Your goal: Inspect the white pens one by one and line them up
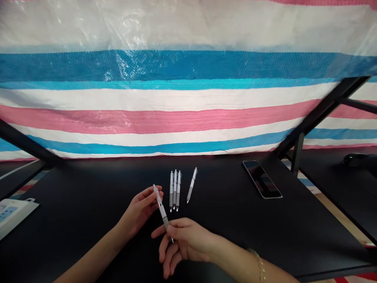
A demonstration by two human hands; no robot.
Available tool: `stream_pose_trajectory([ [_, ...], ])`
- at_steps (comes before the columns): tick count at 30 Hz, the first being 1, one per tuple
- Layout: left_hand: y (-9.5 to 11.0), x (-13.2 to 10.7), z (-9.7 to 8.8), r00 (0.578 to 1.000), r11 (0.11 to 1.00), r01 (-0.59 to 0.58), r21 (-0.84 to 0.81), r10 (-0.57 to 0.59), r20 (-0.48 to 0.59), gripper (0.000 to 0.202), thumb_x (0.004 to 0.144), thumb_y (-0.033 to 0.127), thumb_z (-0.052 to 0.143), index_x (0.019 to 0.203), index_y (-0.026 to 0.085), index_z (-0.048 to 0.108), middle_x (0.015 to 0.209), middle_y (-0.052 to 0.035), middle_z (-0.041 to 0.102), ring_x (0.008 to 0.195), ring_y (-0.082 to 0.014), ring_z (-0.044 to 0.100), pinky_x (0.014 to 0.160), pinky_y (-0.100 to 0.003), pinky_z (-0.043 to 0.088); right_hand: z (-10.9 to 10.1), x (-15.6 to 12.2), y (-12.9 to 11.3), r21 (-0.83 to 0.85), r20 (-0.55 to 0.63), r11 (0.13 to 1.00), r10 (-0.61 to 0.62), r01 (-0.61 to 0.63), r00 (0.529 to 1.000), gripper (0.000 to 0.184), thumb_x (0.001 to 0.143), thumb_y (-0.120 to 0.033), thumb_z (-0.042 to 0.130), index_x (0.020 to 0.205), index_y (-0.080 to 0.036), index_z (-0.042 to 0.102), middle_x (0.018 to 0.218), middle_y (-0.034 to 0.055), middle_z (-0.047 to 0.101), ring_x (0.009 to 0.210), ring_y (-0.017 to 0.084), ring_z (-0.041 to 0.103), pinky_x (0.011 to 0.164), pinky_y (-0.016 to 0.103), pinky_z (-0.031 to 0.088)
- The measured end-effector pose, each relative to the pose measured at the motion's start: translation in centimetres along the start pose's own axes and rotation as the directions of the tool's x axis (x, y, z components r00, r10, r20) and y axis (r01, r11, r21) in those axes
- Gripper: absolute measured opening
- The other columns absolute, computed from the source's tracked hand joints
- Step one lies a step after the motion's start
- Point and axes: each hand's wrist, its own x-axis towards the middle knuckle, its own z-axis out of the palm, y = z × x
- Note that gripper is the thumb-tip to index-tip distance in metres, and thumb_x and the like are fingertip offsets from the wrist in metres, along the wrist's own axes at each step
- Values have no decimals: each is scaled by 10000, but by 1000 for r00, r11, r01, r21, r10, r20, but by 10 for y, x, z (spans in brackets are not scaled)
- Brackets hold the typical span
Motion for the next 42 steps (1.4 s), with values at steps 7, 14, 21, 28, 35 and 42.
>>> stream_pose_trajectory([
  [7,-3,-6,3,995,989,-29,145,15,96,223,721,263,716,895,134,661,773,-81,723,702,-164,671,673,-250,524,-4,1,10,-104,-98,986,120,-130,988,333,777,-413,555,747,-83,580,559,30,591,372,100,546,338,159,343],
  [14,-4,1,2,998,983,-68,172,67,11,236,712,274,720,896,141,653,750,-58,715,668,-136,651,660,-231,516,0,3,10,23,-189,999,36,-32,981,325,736,-382,639,870,-89,592,696,64,646,586,159,648,521,223,454],
  [21,-3,4,0,996,978,-89,188,94,-14,258,718,283,713,929,148,651,767,-45,704,677,-123,634,656,-212,501,-9,6,4,88,-129,996,27,-16,991,320,741,-348,670,892,-83,573,808,98,651,779,226,667,770,358,444],
  [28,-2,2,3,997,975,-70,212,75,-14,259,726,290,704,938,151,647,782,-47,702,685,-127,631,651,-213,495,-11,5,2,87,-95,995,62,-53,994,336,755,-389,644,891,-97,547,827,97,659,801,230,666,758,346,453],
  [35,-3,2,0,997,981,-66,183,71,-22,253,733,280,698,945,152,647,798,-47,700,690,-122,628,660,-211,492,-11,5,1,81,-97,995,62,-54,993,347,773,-400,623,913,-94,542,898,116,645,812,234,665,754,343,456],
  [42,-2,2,1,997,983,-62,170,70,-37,261,716,286,711,933,152,654,795,-52,702,693,-128,629,651,-209,488,-14,6,1,94,-96,995,54,-45,994,352,764,-392,637,931,-114,502,876,106,649,817,242,666,770,372,452],
])
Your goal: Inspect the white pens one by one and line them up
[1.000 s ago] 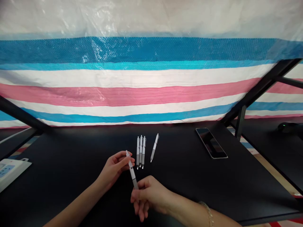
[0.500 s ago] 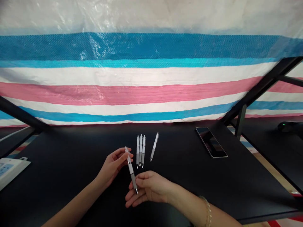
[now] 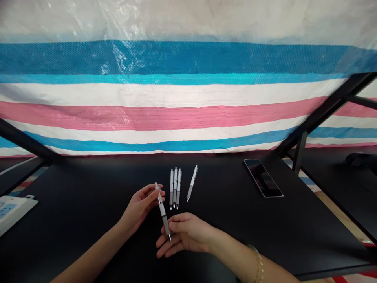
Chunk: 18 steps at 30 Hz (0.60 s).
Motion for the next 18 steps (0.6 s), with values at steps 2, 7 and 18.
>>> stream_pose_trajectory([
  [2,1,-1,1,1000,1000,-1,-4,1,-2,259,712,287,714,927,155,655,790,-48,702,687,-128,628,648,-209,487,-1,0,0,2,-3,1000,-12,12,1000,345,737,-345,674,923,-134,474,864,94,653,815,243,666,772,377,450],
  [7,2,-1,2,1000,1000,4,-8,-4,-12,261,705,281,717,921,150,655,785,-51,702,685,-132,631,652,-212,487,-1,-1,0,6,-2,1000,8,-8,1000,347,763,-381,633,936,-117,490,858,105,652,817,250,666,776,384,449],
  [18,0,0,0,1000,999,-4,-38,3,-15,273,695,287,728,924,153,661,792,-56,703,684,-131,636,646,-212,493,-1,-1,1,-29,19,1000,14,-13,1000,337,762,-348,634,951,-150,438,858,91,666,817,248,670,753,374,462],
])
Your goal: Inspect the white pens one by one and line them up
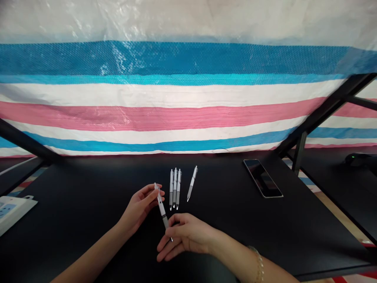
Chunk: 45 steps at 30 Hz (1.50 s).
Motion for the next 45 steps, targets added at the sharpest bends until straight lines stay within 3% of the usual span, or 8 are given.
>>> stream_pose_trajectory([
  [10,1,1,1,1000,1000,10,-20,-10,-11,255,711,279,718,921,148,656,787,-52,703,686,-123,636,644,-200,496,2,-3,-3,-9,37,1000,17,-17,999,360,786,-354,604,1028,-129,461,932,120,649,838,248,666,765,378,468],
  [13,1,1,1,1000,999,13,-34,-14,-24,264,693,280,732,909,146,659,774,-50,702,674,-127,637,633,-203,499,0,-2,-2,-58,34,998,43,-41,998,322,765,-355,621,935,-103,514,820,96,661,734,206,676,651,291,496],
  [18,6,6,-4,994,993,-24,-112,11,-110,253,676,280,747,877,150,668,761,-32,692,665,-115,633,624,-198,502,-1,-1,0,-127,-3,990,68,-68,998,341,665,-319,717,791,-145,452,627,35,656,513,156,639,424,184,452],
  [23,17,13,-16,979,984,-115,-140,88,-185,280,653,284,762,887,155,678,775,-24,692,690,-119,639,646,-204,502,0,-3,-3,-152,21,985,85,-81,996,367,647,-335,733,751,-151,432,615,22,654,493,143,634,408,171,458],
  [28,20,15,-18,976,983,-123,-136,95,-198,283,656,293,760,888,156,676,776,-21,691,698,-113,637,635,-192,502,1,-4,-4,-151,37,985,89,-83,995,354,644,-317,738,745,-146,445,606,19,652,487,140,633,398,166,463],
  [34,13,8,-8,988,992,-68,-107,52,-146,283,657,301,760,877,151,665,762,-27,691,665,-110,638,617,-189,505,3,-4,-5,-151,1,984,92,-91,996,375,623,-315,757,729,-153,435,581,20,649,458,139,619,376,166,454],
  [38,7,-1,1,1000,1000,-12,-16,12,-9,257,658,307,754,836,153,651,730,-38,689,648,-131,638,590,-205,501,1,-2,-2,-142,-63,988,50,-59,997,380,634,-344,748,733,-156,433,575,11,638,427,114,589,371,160,426],
  [45,13,-7,4,993,991,-65,117,53,109,168,724,295,695,799,167,617,731,-35,676,684,-152,632,639,-241,502,3,0,1,-91,-129,996,-27,15,991,370,656,-365,727,718,-165,422,522,-30,578,350,48,466,355,145,306],
])
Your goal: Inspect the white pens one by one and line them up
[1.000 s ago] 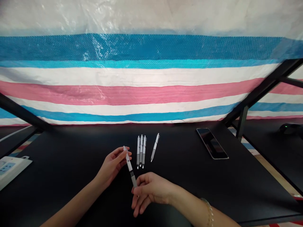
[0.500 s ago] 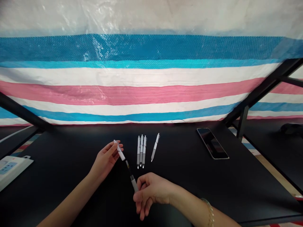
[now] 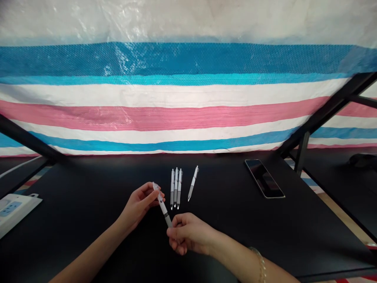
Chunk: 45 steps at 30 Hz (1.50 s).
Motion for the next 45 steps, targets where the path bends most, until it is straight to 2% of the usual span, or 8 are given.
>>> stream_pose_trajectory([
  [8,-4,3,-4,998,997,20,-75,-15,62,140,777,283,647,838,161,614,761,-45,677,732,-162,637,710,-271,502,-2,4,2,36,-5,999,0,1,1000,351,750,-449,612,787,-108,539,529,-7,560,350,53,451,366,177,287],
  [13,-4,4,-7,1000,994,-4,-107,3,-4,133,769,271,659,836,165,617,770,-44,686,749,-157,639,702,-248,502,-4,3,-1,52,-28,997,-48,49,998,405,797,-499,543,957,-132,485,644,48,643,462,93,551,401,171,343],
  [17,-4,3,-6,1000,996,-20,-90,18,-20,132,781,272,647,852,166,609,780,-42,684,759,-154,637,704,-243,499,-6,2,-3,2,-55,998,-63,63,996,383,681,-359,709,853,-166,427,621,11,635,469,90,556,376,137,327],
  [22,-4,3,-5,1000,995,-21,-100,19,-21,136,782,271,646,840,155,606,765,-42,680,747,-151,633,700,-243,499,-5,1,-3,25,-1,999,-25,25,1000,407,808,-507,509,912,-114,505,692,76,654,518,121,605,392,170,404],
  [27,-4,3,-5,999,994,-18,-105,15,-33,130,789,271,638,841,156,604,757,-37,675,738,-145,629,694,-240,500,-3,0,-4,-42,-46,999,-2,0,999,414,697,-402,681,909,-173,409,626,24,647,455,119,580,350,145,365],
  [33,-6,3,-6,999,994,-22,-106,17,-45,137,781,272,646,835,152,606,753,-40,675,735,-148,632,693,-243,501,-3,-1,-5,-13,1,1000,13,-13,1000,385,809,-495,504,912,-124,498,662,55,637,496,117,589,387,176,411],
  [38,-6,3,-5,999,995,-11,-104,5,-54,151,778,279,648,844,153,598,764,-45,678,737,-152,635,690,-246,502,-3,-1,-5,-75,-64,997,-9,4,998,379,689,-388,685,856,-172,422,602,-2,616,433,93,540,376,156,364],
  [45,-7,4,-6,999,994,-29,-109,23,-48,146,778,276,647,844,153,603,758,-45,678,740,-151,632,696,-246,503,-2,-1,-7,-26,-23,1000,-1,0,1000,435,803,-520,499,955,-112,510,660,73,643,505,112,568,417,191,415],
])
